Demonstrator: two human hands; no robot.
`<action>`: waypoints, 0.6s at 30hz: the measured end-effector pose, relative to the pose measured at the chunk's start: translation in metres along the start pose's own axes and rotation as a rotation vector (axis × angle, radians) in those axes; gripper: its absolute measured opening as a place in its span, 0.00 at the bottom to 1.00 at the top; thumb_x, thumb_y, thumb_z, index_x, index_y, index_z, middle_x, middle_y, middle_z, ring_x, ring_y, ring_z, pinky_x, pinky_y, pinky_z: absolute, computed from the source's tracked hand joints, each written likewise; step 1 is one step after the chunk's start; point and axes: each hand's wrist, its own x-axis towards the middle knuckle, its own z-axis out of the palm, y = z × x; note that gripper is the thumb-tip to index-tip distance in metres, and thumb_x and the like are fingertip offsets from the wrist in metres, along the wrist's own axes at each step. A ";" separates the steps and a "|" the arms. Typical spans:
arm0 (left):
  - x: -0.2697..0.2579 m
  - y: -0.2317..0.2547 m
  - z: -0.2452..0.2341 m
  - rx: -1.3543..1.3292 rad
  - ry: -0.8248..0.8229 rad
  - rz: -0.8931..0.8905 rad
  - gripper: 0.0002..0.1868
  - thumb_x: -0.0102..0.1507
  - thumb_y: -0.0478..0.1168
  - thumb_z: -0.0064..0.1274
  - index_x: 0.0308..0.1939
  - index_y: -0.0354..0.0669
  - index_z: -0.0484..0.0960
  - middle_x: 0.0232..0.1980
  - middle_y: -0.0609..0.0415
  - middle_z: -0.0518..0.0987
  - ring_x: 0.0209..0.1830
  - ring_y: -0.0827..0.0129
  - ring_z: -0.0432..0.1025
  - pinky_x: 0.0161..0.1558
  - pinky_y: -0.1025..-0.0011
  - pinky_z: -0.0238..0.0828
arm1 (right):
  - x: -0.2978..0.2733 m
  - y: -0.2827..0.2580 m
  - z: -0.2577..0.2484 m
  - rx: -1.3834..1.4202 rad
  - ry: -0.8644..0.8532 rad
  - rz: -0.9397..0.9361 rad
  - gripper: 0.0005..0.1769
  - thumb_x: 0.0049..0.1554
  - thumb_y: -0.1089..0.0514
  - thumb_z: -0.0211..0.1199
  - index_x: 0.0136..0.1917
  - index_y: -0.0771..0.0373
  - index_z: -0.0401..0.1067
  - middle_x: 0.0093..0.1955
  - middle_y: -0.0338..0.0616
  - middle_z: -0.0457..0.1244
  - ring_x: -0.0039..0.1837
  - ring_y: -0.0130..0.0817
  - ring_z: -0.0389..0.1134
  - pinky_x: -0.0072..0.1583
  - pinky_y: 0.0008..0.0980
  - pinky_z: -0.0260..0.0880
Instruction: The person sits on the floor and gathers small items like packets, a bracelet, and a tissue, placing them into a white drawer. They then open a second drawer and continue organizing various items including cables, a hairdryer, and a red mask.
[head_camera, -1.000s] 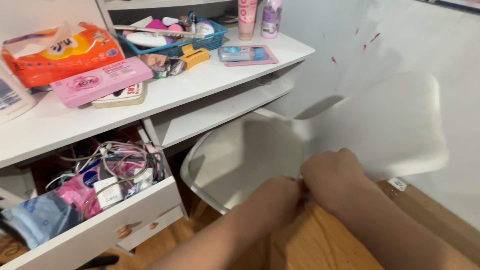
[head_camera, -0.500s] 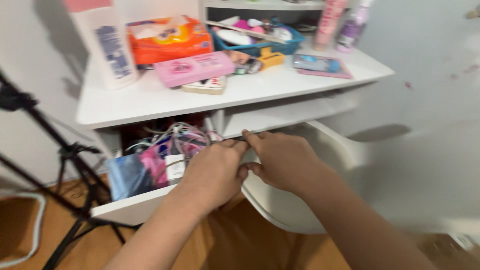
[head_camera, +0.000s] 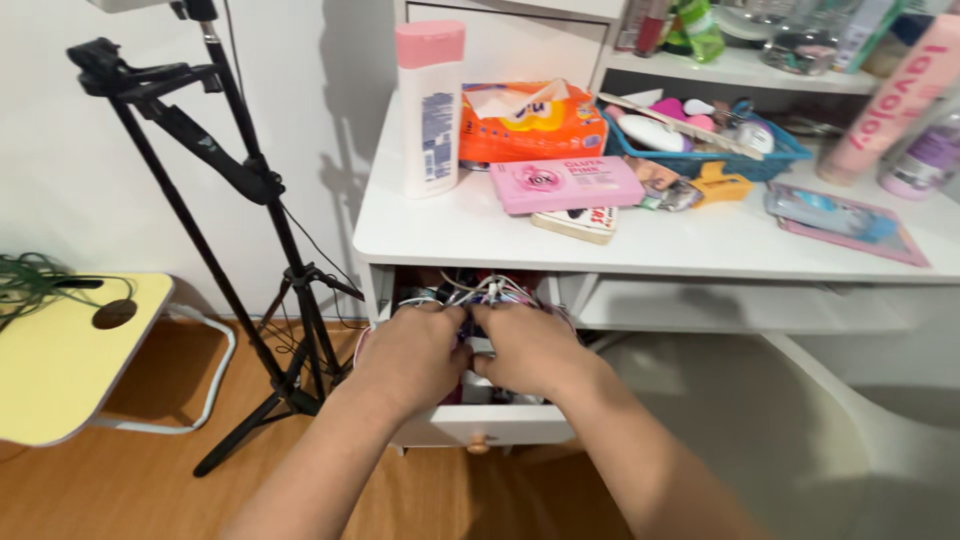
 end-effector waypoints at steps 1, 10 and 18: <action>0.003 -0.005 0.003 -0.010 0.016 0.020 0.14 0.58 0.44 0.58 0.45 0.44 0.83 0.47 0.45 0.82 0.49 0.48 0.76 0.51 0.52 0.74 | 0.006 0.001 0.003 -0.001 -0.012 -0.014 0.30 0.49 0.48 0.69 0.63 0.58 0.69 0.58 0.50 0.68 0.62 0.49 0.69 0.60 0.49 0.70; 0.031 -0.032 0.034 -0.080 -0.024 0.063 0.27 0.49 0.34 0.64 0.53 0.40 0.79 0.51 0.38 0.79 0.53 0.45 0.74 0.54 0.56 0.74 | 0.030 0.034 0.031 0.178 -0.042 -0.018 0.50 0.43 0.62 0.73 0.76 0.55 0.58 0.75 0.55 0.54 0.74 0.50 0.58 0.70 0.39 0.62; 0.037 -0.033 0.036 0.050 0.201 0.018 0.33 0.42 0.39 0.70 0.53 0.46 0.82 0.59 0.42 0.77 0.62 0.38 0.66 0.57 0.43 0.63 | 0.030 0.042 0.035 0.182 -0.141 0.069 0.57 0.42 0.67 0.72 0.80 0.51 0.51 0.77 0.54 0.54 0.77 0.48 0.57 0.73 0.38 0.60</action>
